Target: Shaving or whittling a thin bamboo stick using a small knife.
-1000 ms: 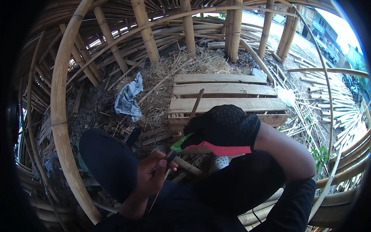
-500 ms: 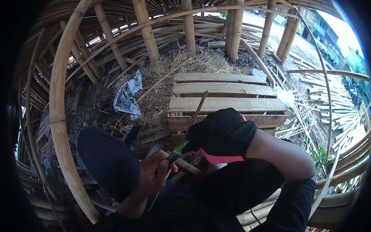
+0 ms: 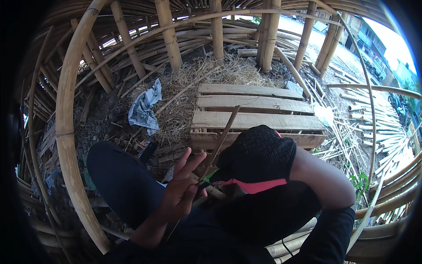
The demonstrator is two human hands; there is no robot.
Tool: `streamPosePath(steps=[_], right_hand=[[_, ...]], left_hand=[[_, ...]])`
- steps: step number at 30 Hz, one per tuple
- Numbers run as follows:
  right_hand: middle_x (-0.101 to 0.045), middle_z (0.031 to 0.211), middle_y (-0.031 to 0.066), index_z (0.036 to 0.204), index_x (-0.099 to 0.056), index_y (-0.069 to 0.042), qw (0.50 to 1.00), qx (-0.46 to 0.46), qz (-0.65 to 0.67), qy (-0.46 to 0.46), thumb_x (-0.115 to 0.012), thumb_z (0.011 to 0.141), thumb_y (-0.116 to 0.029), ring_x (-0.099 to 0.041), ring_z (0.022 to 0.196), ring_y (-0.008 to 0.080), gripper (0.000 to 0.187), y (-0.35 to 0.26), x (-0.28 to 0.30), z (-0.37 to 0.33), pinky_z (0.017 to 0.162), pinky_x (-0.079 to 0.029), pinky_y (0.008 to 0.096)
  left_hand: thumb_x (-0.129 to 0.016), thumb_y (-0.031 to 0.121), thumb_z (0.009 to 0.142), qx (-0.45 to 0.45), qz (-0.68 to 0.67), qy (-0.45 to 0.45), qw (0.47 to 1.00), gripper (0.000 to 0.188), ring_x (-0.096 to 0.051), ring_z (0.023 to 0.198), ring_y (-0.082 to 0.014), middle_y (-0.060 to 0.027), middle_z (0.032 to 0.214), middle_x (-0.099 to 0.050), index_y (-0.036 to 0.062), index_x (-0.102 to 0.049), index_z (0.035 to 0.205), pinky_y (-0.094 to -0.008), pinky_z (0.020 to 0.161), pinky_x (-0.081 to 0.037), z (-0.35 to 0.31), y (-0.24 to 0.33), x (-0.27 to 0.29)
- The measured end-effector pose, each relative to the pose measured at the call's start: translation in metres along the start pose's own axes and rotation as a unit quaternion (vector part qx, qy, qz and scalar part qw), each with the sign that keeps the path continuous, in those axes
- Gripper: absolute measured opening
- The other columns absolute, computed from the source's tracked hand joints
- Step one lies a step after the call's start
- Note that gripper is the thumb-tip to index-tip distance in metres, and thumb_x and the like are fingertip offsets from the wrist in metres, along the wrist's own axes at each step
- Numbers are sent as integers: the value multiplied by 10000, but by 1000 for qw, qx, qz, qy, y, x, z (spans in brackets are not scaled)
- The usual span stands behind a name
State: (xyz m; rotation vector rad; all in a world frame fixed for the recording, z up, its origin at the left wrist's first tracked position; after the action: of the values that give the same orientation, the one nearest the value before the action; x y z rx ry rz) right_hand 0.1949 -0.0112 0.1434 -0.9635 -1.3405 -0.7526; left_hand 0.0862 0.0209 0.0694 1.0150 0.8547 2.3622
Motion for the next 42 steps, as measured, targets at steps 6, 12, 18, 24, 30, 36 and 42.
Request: streamPosePath(steps=[6, 12, 18, 24, 30, 36, 42], right_hand=[[-707, 838, 117, 930, -728, -113, 999, -10, -13, -29, -663, 767, -296, -698, 811, 300, 254, 2, -12, 8, 721, -557, 392], [-709, 848, 115, 923, -729, -112, 1000, -5, 11, -12, -671, 756, -312, -699, 811, 299, 267, 4, -18, 8, 715, -553, 396], [-707, 838, 100, 891, -723, -122, 1000, 24, 5, -12, -652, 792, -309, -703, 808, 283, 223, -7, -16, 10, 695, -553, 390], [-697, 773, 97, 866, -710, -125, 1000, 11, -7, -29, -632, 830, -303, -705, 774, 281, 198, -7, -22, 14, 658, -552, 390], [-690, 761, 97, 865, -700, -125, 1000, 12, 0, -15, -642, 809, -296, -700, 750, 283, 189, -7, -16, 8, 630, -547, 390], [-681, 787, 71, 891, -686, -125, 999, 11, -47, -5, -668, 780, -291, -689, 728, 275, 200, -8, 7, 2, 604, -536, 376], [-655, 712, 45, 912, -708, -107, 992, 59, -51, 100, -721, 785, -352, -654, 602, 243, 276, -19, 17, -2, 520, -486, 356]], left_hand=[[-413, 193, 1028, 17, -154, 5, 988, 385, -109, 1462, -426, -241, 1477, -381, -28, -628, 799, -480, 1110, -296, -4, -5, -9], [-413, 154, 1023, 27, -161, -4, 987, 366, -186, 1447, -403, -245, 1444, -421, -60, -603, 794, -468, 1117, -308, -4, -7, -8], [-415, 142, 1017, 33, -164, -3, 986, 347, -213, 1440, -394, -198, 1430, -463, -50, -593, 790, -434, 1099, -339, -9, -11, -10], [-420, 112, 1007, 24, -159, 1, 987, 320, -296, 1411, -383, -178, 1348, -532, -75, -603, 823, -363, 1033, -407, -11, -9, -10], [-468, 79, 982, 43, -158, -2, 986, 241, -316, 1407, -372, -170, 1310, -550, -77, -643, 923, -341, 974, -455, -7, -7, -7], [-550, 98, 936, 88, -1, -8, 996, 162, -646, 895, -226, -129, 1035, -589, -11, -656, 880, -323, 783, -497, -4, -5, 1], [-559, 23, 882, 6, 66, 49, 997, 77, -596, 650, -164, -100, 869, -570, -26, -603, 843, -287, 597, -470, -1, 15, 26]])
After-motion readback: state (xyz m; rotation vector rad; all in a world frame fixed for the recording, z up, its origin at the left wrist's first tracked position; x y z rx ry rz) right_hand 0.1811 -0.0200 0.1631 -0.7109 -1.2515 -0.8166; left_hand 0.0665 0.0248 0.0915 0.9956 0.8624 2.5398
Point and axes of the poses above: each hand's wrist, its own z-axis towards the middle knuckle, its own x-axis out of the back of the hand, y = z × x, the point moved 10 cm from there along z, towards the middle knuckle
